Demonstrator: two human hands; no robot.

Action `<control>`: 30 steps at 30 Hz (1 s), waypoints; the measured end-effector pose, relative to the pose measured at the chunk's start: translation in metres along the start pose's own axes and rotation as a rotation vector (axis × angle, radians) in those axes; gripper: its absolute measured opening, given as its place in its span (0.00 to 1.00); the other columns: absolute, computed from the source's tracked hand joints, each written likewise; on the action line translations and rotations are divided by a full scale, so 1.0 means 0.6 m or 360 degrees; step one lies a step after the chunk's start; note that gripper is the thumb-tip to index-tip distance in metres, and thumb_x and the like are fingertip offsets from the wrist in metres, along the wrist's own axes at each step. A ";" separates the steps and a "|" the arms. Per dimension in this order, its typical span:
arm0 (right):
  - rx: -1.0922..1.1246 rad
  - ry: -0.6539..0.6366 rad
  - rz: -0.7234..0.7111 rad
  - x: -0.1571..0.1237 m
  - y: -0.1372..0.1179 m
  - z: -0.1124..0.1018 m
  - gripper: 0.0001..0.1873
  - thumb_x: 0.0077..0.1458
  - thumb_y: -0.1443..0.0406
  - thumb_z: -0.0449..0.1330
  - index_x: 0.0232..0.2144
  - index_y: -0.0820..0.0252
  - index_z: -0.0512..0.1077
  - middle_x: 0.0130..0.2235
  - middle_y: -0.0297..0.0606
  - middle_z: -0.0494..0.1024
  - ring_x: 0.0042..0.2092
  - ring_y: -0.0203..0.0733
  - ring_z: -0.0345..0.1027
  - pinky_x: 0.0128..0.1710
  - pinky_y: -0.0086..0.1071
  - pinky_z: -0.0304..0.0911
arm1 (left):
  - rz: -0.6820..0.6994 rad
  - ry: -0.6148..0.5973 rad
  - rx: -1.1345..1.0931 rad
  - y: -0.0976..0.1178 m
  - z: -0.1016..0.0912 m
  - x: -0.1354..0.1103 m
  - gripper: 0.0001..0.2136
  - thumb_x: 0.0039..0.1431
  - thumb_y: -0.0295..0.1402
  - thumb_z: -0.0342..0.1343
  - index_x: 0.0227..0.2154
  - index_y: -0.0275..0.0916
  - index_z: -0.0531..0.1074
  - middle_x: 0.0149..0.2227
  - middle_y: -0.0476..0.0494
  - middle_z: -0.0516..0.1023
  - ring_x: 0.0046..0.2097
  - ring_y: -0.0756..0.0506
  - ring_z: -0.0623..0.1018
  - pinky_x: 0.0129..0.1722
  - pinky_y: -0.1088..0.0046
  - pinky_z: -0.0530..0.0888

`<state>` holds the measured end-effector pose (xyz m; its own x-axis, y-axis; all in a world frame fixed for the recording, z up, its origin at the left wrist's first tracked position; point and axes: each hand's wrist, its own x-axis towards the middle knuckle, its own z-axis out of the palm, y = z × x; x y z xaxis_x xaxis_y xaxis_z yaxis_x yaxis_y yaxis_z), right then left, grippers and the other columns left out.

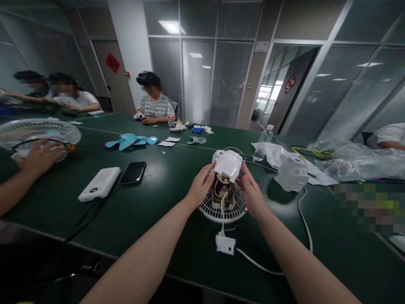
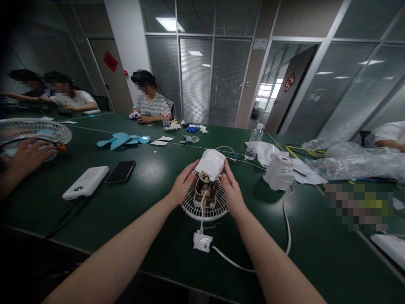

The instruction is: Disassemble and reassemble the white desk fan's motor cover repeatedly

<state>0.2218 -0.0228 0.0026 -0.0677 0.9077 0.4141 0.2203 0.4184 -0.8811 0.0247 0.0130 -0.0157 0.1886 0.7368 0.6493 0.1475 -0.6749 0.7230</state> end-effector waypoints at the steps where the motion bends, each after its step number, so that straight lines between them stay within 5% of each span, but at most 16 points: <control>1: 0.0057 -0.0033 0.0001 -0.001 -0.001 0.000 0.35 0.62 0.45 0.43 0.66 0.44 0.41 0.69 0.29 0.48 0.67 0.42 0.49 0.62 0.46 0.55 | -0.0010 0.0025 -0.0018 -0.001 -0.001 0.001 0.22 0.66 0.44 0.44 0.58 0.41 0.63 0.60 0.42 0.66 0.61 0.44 0.66 0.63 0.65 0.60; 9: 0.0284 -0.0210 0.0030 -0.010 -0.006 -0.002 0.34 0.62 0.49 0.48 0.66 0.47 0.46 0.67 0.34 0.54 0.66 0.43 0.50 0.63 0.44 0.53 | -0.0173 0.0154 -0.0059 -0.001 -0.004 0.001 0.22 0.65 0.48 0.44 0.51 0.38 0.69 0.51 0.39 0.74 0.52 0.43 0.73 0.54 0.65 0.69; 17: 0.0269 -0.0173 -0.0074 -0.015 -0.002 0.000 0.33 0.60 0.54 0.53 0.64 0.46 0.48 0.66 0.36 0.57 0.64 0.46 0.55 0.63 0.45 0.53 | -0.0214 -0.0170 -0.0143 -0.003 -0.006 -0.001 0.25 0.63 0.46 0.49 0.59 0.41 0.60 0.59 0.39 0.67 0.55 0.40 0.72 0.54 0.63 0.69; 24: 0.0094 -0.0128 -0.0110 -0.017 0.003 -0.005 0.35 0.59 0.52 0.55 0.64 0.46 0.48 0.65 0.39 0.57 0.60 0.51 0.60 0.57 0.47 0.60 | -0.0174 -0.0403 -0.0238 0.001 -0.011 -0.001 0.39 0.56 0.54 0.53 0.65 0.39 0.48 0.65 0.35 0.58 0.63 0.36 0.62 0.61 0.58 0.61; 30: -0.0070 -0.0076 -0.0213 -0.020 0.001 -0.004 0.36 0.58 0.51 0.56 0.65 0.48 0.48 0.67 0.40 0.53 0.61 0.52 0.59 0.58 0.47 0.59 | -0.0206 -0.0500 -0.0119 0.017 -0.013 -0.002 0.49 0.48 0.47 0.64 0.66 0.40 0.42 0.68 0.35 0.49 0.67 0.33 0.55 0.64 0.53 0.55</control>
<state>0.2248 -0.0338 -0.0023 -0.1451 0.8446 0.5153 0.2483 0.5352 -0.8074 0.0183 0.0054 -0.0072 0.4646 0.7598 0.4548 0.1206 -0.5631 0.8176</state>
